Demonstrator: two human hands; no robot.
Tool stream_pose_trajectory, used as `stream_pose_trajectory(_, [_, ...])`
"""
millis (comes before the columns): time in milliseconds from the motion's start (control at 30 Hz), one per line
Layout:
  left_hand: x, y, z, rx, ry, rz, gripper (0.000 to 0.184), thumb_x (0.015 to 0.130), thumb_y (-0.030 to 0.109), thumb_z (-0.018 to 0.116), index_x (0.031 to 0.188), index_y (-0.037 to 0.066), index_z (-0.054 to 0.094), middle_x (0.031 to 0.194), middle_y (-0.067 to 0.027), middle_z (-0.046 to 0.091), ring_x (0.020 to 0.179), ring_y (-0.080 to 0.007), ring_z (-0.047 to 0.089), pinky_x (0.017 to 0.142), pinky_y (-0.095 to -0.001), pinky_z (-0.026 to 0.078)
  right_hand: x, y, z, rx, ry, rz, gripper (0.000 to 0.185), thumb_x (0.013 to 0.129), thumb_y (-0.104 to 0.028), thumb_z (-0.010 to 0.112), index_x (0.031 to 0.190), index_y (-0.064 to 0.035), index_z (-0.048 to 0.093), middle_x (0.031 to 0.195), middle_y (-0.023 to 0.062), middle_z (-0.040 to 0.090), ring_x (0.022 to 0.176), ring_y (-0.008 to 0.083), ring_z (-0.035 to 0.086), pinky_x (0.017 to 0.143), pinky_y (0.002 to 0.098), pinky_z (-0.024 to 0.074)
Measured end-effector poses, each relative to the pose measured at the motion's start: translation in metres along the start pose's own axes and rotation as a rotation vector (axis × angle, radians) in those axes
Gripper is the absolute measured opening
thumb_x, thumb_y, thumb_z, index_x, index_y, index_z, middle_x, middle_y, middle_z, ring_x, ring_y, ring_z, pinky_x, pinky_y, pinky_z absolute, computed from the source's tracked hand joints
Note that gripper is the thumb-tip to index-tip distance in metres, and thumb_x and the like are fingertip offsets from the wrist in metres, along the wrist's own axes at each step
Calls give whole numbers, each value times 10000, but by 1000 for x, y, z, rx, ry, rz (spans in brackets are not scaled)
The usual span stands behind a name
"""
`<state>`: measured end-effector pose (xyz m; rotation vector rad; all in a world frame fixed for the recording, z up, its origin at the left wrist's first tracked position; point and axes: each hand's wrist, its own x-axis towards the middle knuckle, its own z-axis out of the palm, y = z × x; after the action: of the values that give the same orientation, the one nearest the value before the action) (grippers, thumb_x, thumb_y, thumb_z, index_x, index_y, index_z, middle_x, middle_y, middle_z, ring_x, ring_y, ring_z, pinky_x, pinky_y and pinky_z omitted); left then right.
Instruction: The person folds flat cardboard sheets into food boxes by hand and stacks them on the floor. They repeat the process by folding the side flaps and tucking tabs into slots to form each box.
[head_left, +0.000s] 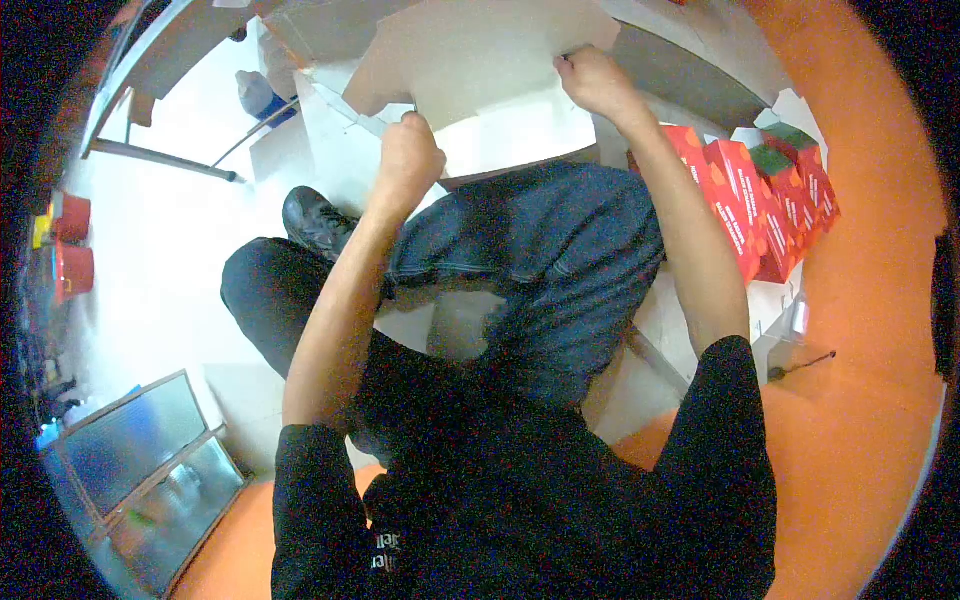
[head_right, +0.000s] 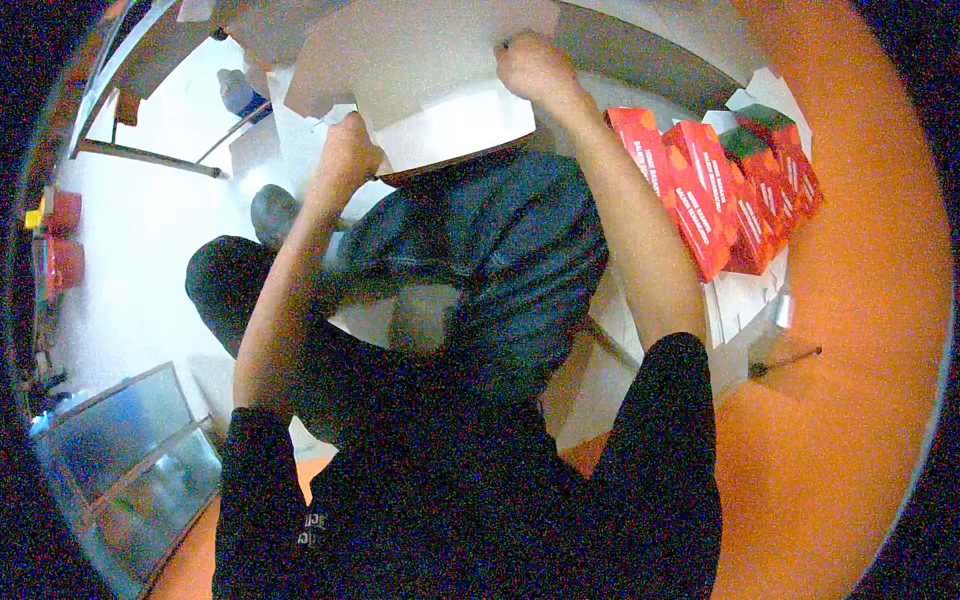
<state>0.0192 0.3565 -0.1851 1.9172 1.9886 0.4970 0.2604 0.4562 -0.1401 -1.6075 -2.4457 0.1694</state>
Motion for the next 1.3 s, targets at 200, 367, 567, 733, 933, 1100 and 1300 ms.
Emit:
stream_pose_trajectory(200, [12, 2, -5, -20, 137, -7, 323, 756, 235, 623, 858, -71, 604, 853, -287, 624, 831, -440, 613, 747, -479, 498, -4, 4, 5, -74, -74, -38, 412, 908, -240, 405, 817, 93, 629, 830, 319, 600, 815, 430, 609, 798, 485, 470])
stream_pose_trajectory(367, [34, 15, -22, -1, 316, -14, 282, 828, 207, 527, 816, -46, 650, 807, -273, 626, 819, -431, 616, 732, -487, 488, 8, 8, 0, -123, -269, -116, 386, 887, -192, 391, 767, 86, 631, 746, 298, 606, 708, 417, 626, 709, 476, 506])
stream_pose_trajectory(567, [44, 8, -15, 143, 335, 90, 187, 784, 90, 509, 743, -31, 646, 777, -256, 634, 781, -415, 630, 689, -476, 508, 26, 36, 41, -16, -167, 126, 341, 843, -168, 416, 745, 67, 643, 727, 276, 613, 671, 409, 626, 697, 473, 511])
stream_pose_trajectory(733, [29, 27, -24, 247, 284, 120, 157, 770, 76, 519, 741, -11, 647, 766, -240, 640, 760, -389, 643, 673, -449, 526, 5, 44, 61, -128, 42, -84, 200, 704, -58, 475, 708, 65, 633, 748, 278, 598, 725, 415, 597, 718, 473, 474])
stream_pose_trajectory(933, [42, 17, -18, 259, 286, 155, 222, 813, 121, 473, 772, -12, 646, 797, -248, 639, 772, -386, 644, 679, -450, 525, -16, 11, 15, -121, -139, -87, 448, 880, -330, 442, 813, 60, 650, 831, 278, 617, 828, 416, 617, 795, 465, 483])
stream_pose_trajectory(1100, [-21, 46, -57, 239, 50, 27, 355, 813, 331, 606, 828, -22, 632, 905, -245, 629, 855, -409, 620, 780, -453, 506, -102, 20, -63, -212, 356, 335, 549, 828, -480, 547, 981, 39, 637, 964, 256, 631, 881, 405, 617, 787, 467, 491])
stream_pose_trajectory(1300, [-54, 22, -39, 329, 126, 599, 271, 796, 294, 627, 858, 30, 628, 1296, -215, 432, 1295, -334, 330, 1074, -486, 255, -124, 89, -68, 192, -58, 531, 557, 801, -445, 636, 1028, 63, 625, 977, 204, 652, 826, 234, 627, 722, 360, 494])
